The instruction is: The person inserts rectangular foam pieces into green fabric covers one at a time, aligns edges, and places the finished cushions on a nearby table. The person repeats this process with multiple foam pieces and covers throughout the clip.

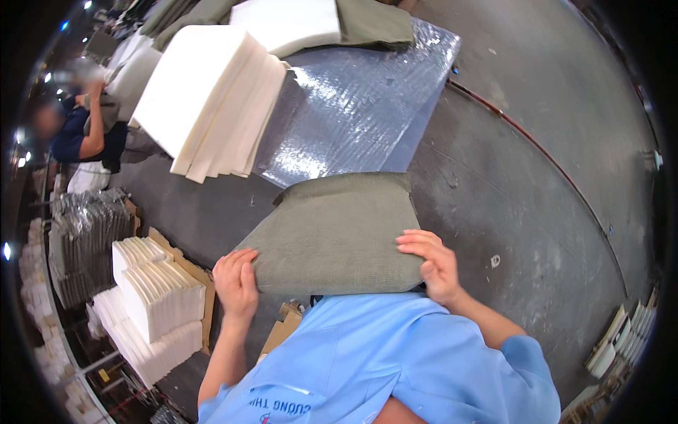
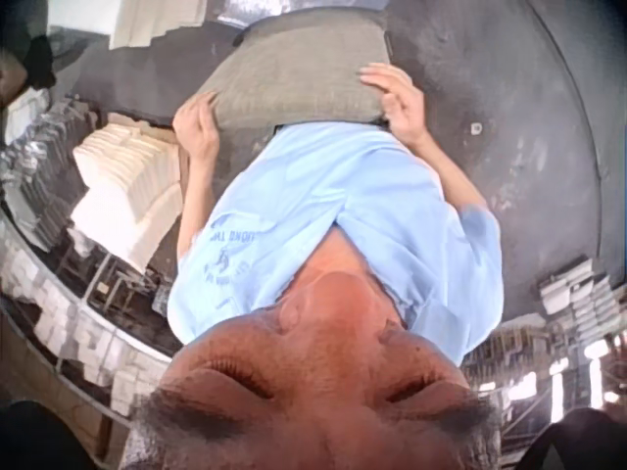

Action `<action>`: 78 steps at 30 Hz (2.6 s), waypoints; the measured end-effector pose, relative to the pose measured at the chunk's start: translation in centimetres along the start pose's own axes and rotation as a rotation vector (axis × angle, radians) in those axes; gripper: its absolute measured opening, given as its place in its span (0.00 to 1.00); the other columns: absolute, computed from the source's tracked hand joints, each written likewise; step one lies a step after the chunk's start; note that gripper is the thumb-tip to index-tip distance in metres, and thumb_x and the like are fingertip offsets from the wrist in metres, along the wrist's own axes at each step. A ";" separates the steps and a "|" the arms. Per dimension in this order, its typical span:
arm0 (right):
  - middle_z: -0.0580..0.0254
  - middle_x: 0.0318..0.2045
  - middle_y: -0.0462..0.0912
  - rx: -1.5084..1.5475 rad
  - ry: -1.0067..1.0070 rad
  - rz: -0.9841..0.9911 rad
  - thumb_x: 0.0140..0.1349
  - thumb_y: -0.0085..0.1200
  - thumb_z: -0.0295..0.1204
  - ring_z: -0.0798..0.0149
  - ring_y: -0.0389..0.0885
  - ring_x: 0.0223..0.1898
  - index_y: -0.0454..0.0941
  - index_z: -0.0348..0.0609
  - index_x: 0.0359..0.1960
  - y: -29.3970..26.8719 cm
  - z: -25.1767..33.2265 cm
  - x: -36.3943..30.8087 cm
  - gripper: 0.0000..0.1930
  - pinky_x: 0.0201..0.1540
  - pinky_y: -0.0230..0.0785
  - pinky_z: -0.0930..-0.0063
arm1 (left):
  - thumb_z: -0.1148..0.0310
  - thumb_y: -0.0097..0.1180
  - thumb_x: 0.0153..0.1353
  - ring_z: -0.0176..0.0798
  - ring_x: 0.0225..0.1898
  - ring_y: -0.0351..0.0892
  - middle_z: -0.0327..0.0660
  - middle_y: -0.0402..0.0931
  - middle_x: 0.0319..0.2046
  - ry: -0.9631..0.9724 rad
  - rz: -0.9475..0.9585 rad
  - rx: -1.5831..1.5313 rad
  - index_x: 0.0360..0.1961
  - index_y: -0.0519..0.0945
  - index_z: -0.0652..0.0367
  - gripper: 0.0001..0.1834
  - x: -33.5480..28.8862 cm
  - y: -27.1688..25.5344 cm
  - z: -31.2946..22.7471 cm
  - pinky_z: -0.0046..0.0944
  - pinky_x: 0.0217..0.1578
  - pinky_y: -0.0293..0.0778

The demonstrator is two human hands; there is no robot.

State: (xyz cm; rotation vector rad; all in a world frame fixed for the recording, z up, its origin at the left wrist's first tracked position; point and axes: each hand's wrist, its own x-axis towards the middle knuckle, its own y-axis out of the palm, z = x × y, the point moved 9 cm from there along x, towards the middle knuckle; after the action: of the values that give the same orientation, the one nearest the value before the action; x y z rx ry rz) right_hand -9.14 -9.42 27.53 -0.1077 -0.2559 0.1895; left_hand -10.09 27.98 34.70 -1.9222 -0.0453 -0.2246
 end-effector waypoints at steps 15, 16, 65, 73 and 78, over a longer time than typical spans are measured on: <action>0.49 0.41 0.86 -0.446 -0.492 -0.060 0.50 0.73 0.58 0.50 0.86 0.37 0.82 0.37 0.47 1.4 4.0 7.5 0.37 0.40 0.80 0.62 | 0.70 0.46 0.71 0.46 0.40 0.80 0.42 0.84 0.34 -0.220 -0.617 -0.280 0.32 0.83 0.62 0.14 6.4 -0.8 6.1 0.44 0.47 0.72; 0.48 0.41 0.86 -0.459 -0.478 -0.063 0.51 0.72 0.59 0.49 0.87 0.38 0.81 0.37 0.49 1.3 3.6 7.4 0.38 0.40 0.81 0.61 | 0.69 0.44 0.72 0.43 0.40 0.80 0.43 0.85 0.36 -0.265 -0.643 -0.348 0.32 0.83 0.63 0.17 6.4 -0.4 6.5 0.42 0.48 0.73; 0.52 0.48 0.87 -0.349 0.315 -0.040 0.42 0.74 0.33 0.61 0.85 0.51 0.76 0.40 0.62 -7.5 -4.8 1.0 0.39 0.57 0.74 0.67 | 0.54 0.34 0.81 0.40 0.46 0.80 0.43 0.82 0.44 -0.246 -0.860 -0.891 0.44 0.83 0.62 0.27 11.4 2.4 2.2 0.38 0.53 0.71; 0.49 0.51 0.85 -0.225 0.298 0.156 0.47 0.77 0.32 0.56 0.82 0.54 0.77 0.43 0.63 1.7 4.0 11.4 0.37 0.59 0.73 0.62 | 0.55 0.38 0.78 0.36 0.45 0.79 0.42 0.83 0.41 -0.560 -0.830 -1.188 0.40 0.84 0.63 0.26 12.0 5.9 13.2 0.37 0.53 0.71; 0.50 0.47 0.86 -0.232 0.319 0.182 0.46 0.77 0.27 0.59 0.83 0.51 0.79 0.35 0.58 -0.2 3.3 15.7 0.34 0.57 0.75 0.63 | 0.61 0.44 0.75 0.35 0.41 0.77 0.40 0.81 0.37 -0.701 -0.846 -1.153 0.37 0.81 0.61 0.18 11.8 5.6 13.7 0.35 0.48 0.71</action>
State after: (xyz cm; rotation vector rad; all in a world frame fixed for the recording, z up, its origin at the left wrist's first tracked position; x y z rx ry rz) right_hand 4.97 -6.23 34.49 -0.3890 0.0516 0.3188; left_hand 4.08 37.89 26.99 -2.9200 -1.4898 -0.1139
